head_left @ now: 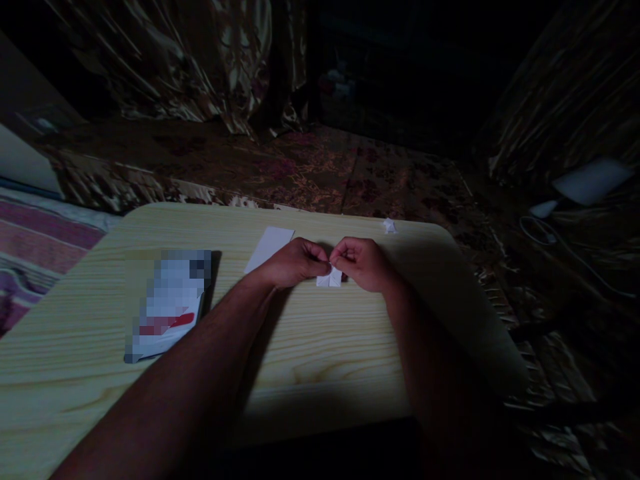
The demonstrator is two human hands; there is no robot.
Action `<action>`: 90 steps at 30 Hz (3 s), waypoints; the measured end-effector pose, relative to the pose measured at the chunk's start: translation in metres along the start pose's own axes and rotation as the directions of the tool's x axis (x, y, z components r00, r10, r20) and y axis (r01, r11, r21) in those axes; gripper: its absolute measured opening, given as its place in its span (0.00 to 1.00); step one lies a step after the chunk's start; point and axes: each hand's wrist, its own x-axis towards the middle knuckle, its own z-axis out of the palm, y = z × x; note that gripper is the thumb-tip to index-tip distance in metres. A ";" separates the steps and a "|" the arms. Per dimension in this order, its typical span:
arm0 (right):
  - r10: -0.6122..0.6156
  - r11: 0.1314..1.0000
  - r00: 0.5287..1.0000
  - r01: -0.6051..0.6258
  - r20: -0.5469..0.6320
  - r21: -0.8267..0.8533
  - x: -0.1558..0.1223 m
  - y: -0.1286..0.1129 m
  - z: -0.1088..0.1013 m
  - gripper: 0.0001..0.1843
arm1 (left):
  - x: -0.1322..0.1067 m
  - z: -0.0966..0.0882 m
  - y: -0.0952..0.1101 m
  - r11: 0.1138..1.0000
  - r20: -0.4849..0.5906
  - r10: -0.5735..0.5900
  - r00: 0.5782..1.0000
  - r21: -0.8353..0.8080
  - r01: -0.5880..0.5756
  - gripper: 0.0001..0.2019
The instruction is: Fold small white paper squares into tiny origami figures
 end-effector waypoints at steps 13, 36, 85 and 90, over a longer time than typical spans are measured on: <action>0.034 0.996 0.999 -0.033 -0.010 0.081 0.001 -0.003 -0.006 0.08 | 0.001 0.000 -0.004 1.000 -0.025 0.006 1.000 -0.025 -0.006 0.08; 0.058 0.997 0.996 -0.061 0.064 0.052 -0.002 0.000 -0.005 0.06 | 0.001 0.001 -0.001 1.000 0.005 0.013 1.000 0.002 -0.013 0.08; 0.107 0.994 0.994 -0.107 -0.015 0.026 0.001 0.004 -0.001 0.03 | 0.002 0.009 -0.003 0.988 -0.036 0.066 0.997 0.139 -0.061 0.08; 0.129 0.991 0.991 -0.128 -0.021 0.037 0.001 0.006 0.000 0.04 | 0.002 0.010 -0.003 0.989 -0.032 0.067 0.997 0.137 -0.062 0.08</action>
